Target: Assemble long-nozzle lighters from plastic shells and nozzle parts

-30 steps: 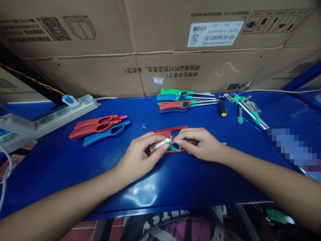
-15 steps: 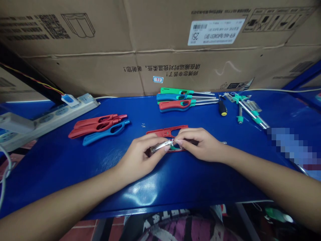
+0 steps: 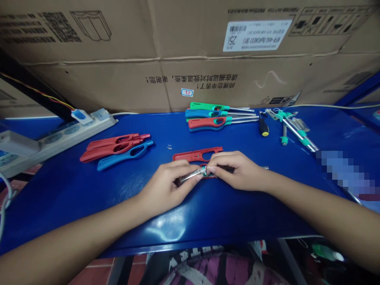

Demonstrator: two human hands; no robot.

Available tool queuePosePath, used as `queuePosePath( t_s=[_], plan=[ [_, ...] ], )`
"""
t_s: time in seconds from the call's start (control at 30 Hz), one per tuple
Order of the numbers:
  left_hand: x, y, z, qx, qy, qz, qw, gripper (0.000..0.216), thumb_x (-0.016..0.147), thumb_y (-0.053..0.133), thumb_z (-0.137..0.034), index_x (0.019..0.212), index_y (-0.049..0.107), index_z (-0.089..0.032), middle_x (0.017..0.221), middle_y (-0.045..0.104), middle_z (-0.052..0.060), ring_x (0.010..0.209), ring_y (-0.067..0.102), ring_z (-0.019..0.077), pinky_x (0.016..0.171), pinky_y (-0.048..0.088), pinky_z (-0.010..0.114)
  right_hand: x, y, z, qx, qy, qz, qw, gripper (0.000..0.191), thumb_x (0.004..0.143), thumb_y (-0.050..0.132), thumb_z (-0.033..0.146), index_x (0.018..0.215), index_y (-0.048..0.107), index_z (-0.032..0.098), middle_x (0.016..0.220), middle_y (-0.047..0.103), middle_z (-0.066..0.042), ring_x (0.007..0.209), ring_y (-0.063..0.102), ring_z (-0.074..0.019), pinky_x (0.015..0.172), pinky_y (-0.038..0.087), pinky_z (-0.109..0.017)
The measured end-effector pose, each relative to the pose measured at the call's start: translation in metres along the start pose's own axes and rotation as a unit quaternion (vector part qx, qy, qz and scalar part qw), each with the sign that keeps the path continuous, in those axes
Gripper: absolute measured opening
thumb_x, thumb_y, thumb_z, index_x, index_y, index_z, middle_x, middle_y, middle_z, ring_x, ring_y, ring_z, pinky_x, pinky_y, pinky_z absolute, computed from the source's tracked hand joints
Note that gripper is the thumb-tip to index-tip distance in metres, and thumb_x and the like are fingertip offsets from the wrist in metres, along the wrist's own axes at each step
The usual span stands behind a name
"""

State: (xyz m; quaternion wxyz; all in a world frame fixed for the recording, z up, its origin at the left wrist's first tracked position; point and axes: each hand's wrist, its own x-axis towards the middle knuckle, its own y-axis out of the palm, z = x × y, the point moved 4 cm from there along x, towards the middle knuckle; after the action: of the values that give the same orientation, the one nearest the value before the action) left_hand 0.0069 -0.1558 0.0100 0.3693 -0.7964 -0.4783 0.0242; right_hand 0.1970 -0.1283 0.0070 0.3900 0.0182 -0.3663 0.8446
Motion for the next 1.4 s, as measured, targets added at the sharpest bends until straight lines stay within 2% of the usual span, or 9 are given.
queuePosePath(
  t_s=[0.33, 0.43, 0.57, 0.67, 0.93, 1.27, 1.4],
  plan=[
    [0.0, 0.006, -0.001, -0.001, -0.013, 0.02, 1.0, 0.02, 0.101, 0.058, -0.026, 0.107, 0.075, -0.018, 0.077, 0.063, 0.0, 0.065, 0.055, 0.0102, 0.06, 0.041, 0.022, 0.0, 0.001, 0.001, -0.007, -0.006, 0.005, 1.0, 0.022, 0.1, 0.054, 0.023, 0.086, 0.069, 0.015, 0.081, 0.068, -0.004, 0.071, 0.06, -0.0114, 0.069, 0.047, -0.024],
    [0.0, 0.006, 0.001, -0.01, -0.032, 0.014, 0.999, 0.021, 0.101, 0.058, -0.028, 0.105, 0.075, -0.019, 0.079, 0.065, 0.001, 0.065, 0.056, 0.0108, 0.059, 0.041, 0.022, 0.001, 0.0, -0.001, 0.024, 0.026, 0.003, 0.999, 0.024, 0.1, 0.054, 0.026, 0.083, 0.068, 0.016, 0.078, 0.067, -0.003, 0.068, 0.057, -0.0109, 0.064, 0.045, -0.023],
    [0.0, 0.004, 0.002, -0.011, -0.045, 0.006, 0.999, 0.02, 0.101, 0.058, -0.029, 0.106, 0.075, -0.019, 0.082, 0.067, 0.001, 0.066, 0.056, 0.0107, 0.06, 0.042, 0.022, 0.002, -0.002, -0.01, 0.125, 0.104, -0.019, 0.987, 0.022, 0.096, 0.06, 0.033, 0.086, 0.068, 0.015, 0.073, 0.063, -0.001, 0.061, 0.052, -0.0096, 0.055, 0.042, -0.022],
    [0.0, 0.005, 0.002, -0.012, -0.042, 0.001, 0.999, 0.02, 0.1, 0.06, -0.029, 0.108, 0.076, -0.019, 0.08, 0.066, 0.001, 0.065, 0.055, 0.0104, 0.06, 0.041, 0.022, 0.001, -0.001, -0.013, 0.158, 0.121, -0.021, 0.98, 0.023, 0.094, 0.063, 0.036, 0.087, 0.067, 0.014, 0.075, 0.062, -0.002, 0.061, 0.051, -0.0094, 0.055, 0.042, -0.022],
    [-0.001, 0.01, 0.006, -0.042, -0.079, 0.0, 0.996, 0.023, 0.1, 0.059, -0.031, 0.112, 0.077, -0.022, 0.079, 0.066, 0.001, 0.064, 0.055, 0.0113, 0.058, 0.04, 0.023, 0.0, 0.001, -0.012, 0.137, 0.133, -0.028, 0.981, 0.024, 0.094, 0.063, 0.036, 0.086, 0.068, 0.014, 0.074, 0.064, -0.002, 0.062, 0.055, -0.0099, 0.054, 0.043, -0.021],
    [-0.002, 0.013, 0.005, -0.054, -0.096, -0.004, 0.994, 0.023, 0.1, 0.059, -0.032, 0.11, 0.078, -0.023, 0.076, 0.067, 0.001, 0.064, 0.054, 0.0119, 0.058, 0.04, 0.023, 0.001, 0.001, -0.006, 0.081, 0.093, -0.061, 0.991, 0.019, 0.093, 0.063, 0.027, 0.08, 0.067, 0.015, 0.068, 0.062, 0.0, 0.055, 0.049, -0.0065, 0.048, 0.037, -0.018],
    [0.0, 0.013, 0.004, -0.054, -0.092, -0.012, 0.994, 0.023, 0.1, 0.06, -0.031, 0.11, 0.078, -0.023, 0.073, 0.066, 0.0, 0.062, 0.054, 0.0114, 0.056, 0.039, 0.023, 0.001, 0.002, -0.008, 0.109, 0.116, -0.055, 0.986, 0.021, 0.093, 0.064, 0.032, 0.082, 0.067, 0.015, 0.069, 0.063, -0.001, 0.055, 0.051, -0.0071, 0.048, 0.039, -0.018]
  ],
)
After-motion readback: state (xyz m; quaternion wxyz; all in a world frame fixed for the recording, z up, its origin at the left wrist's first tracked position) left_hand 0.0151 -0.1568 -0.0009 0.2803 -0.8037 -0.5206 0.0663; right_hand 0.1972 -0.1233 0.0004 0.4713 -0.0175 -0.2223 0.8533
